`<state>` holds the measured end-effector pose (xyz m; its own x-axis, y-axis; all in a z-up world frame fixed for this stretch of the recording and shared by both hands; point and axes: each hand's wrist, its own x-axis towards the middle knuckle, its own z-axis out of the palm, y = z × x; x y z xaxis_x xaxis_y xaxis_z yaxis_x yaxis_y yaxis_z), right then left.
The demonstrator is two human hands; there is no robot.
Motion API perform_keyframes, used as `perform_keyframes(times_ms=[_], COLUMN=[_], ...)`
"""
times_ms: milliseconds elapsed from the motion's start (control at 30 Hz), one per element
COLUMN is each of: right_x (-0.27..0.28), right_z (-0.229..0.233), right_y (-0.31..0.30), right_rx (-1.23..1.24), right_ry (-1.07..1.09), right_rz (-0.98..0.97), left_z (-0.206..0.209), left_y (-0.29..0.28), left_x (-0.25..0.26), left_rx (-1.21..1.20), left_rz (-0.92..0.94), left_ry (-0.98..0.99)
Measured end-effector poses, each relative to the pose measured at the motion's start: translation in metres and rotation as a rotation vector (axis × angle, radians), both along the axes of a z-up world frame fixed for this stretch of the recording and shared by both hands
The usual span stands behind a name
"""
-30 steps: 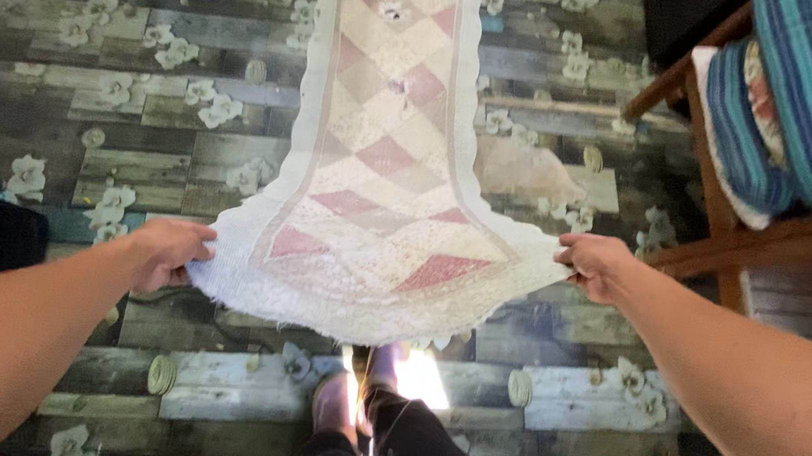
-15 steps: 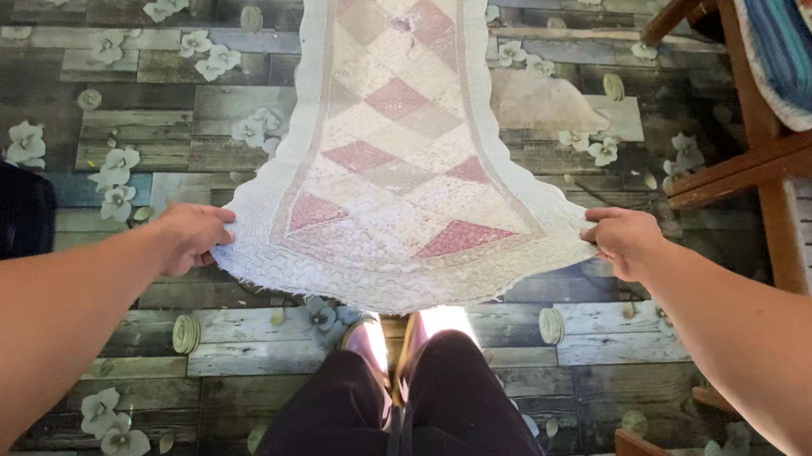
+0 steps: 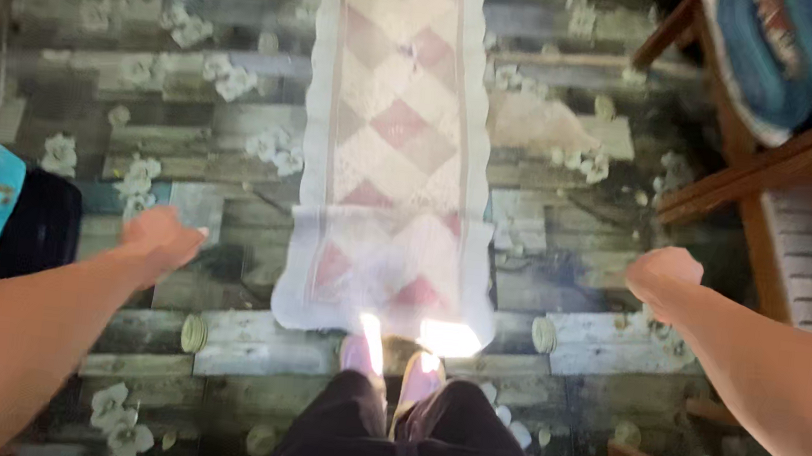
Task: The person moves wooden chairs around a dining table, repositioning them one at a time. They then shake out a patterned cloth, carry a small woven mat to a door, and lay the mat on the floor beside it.
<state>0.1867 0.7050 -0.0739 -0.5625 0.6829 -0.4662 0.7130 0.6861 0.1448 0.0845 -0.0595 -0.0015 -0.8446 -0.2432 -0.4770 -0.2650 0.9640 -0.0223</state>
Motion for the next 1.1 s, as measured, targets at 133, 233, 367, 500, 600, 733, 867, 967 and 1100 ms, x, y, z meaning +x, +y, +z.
perform_keyframes(times_ms=[133,233,367,500,600,733,867,967,1100], right_x=[-0.013,-0.030,-0.036,-0.033,-0.024,-0.016,0.000,0.005,0.001], right_z=[0.115,0.189,0.254,0.291,0.312,0.328,0.328,0.327,0.326], right_y=[-0.008,-0.038,-0.073,-0.116,-0.154,-0.208,-0.244,-0.259,-0.269], right_rx=[-0.153,-0.133,-0.153,-0.068,-0.127,-0.214,-0.282,-0.284,-0.268], right_ry=[0.362,0.426,0.481,0.466,0.494,0.504,0.439,0.382,0.327], right_rz=[0.187,0.297,0.339,0.535,0.558,0.523,0.489,0.567,0.623], left_z=[0.090,0.134,0.179,0.213,0.234,0.245,0.243,0.240,0.240], left_y=[0.024,0.049,0.077,0.085,0.081,0.066,0.065,0.064,0.064], left_x=[-0.017,-0.021,-0.027,-0.021,-0.024,-0.021,-0.007,0.002,0.010], left_rx=[0.177,0.218,0.242,0.078,0.150,0.211,0.218,0.229,0.237], left_rz=[-0.115,-0.100,-0.236,-0.292,-0.415,-0.418,-0.364,-0.385,-0.410], left_ry=[0.245,0.281,0.377,0.233,0.405,0.457,0.382,0.364,0.356])
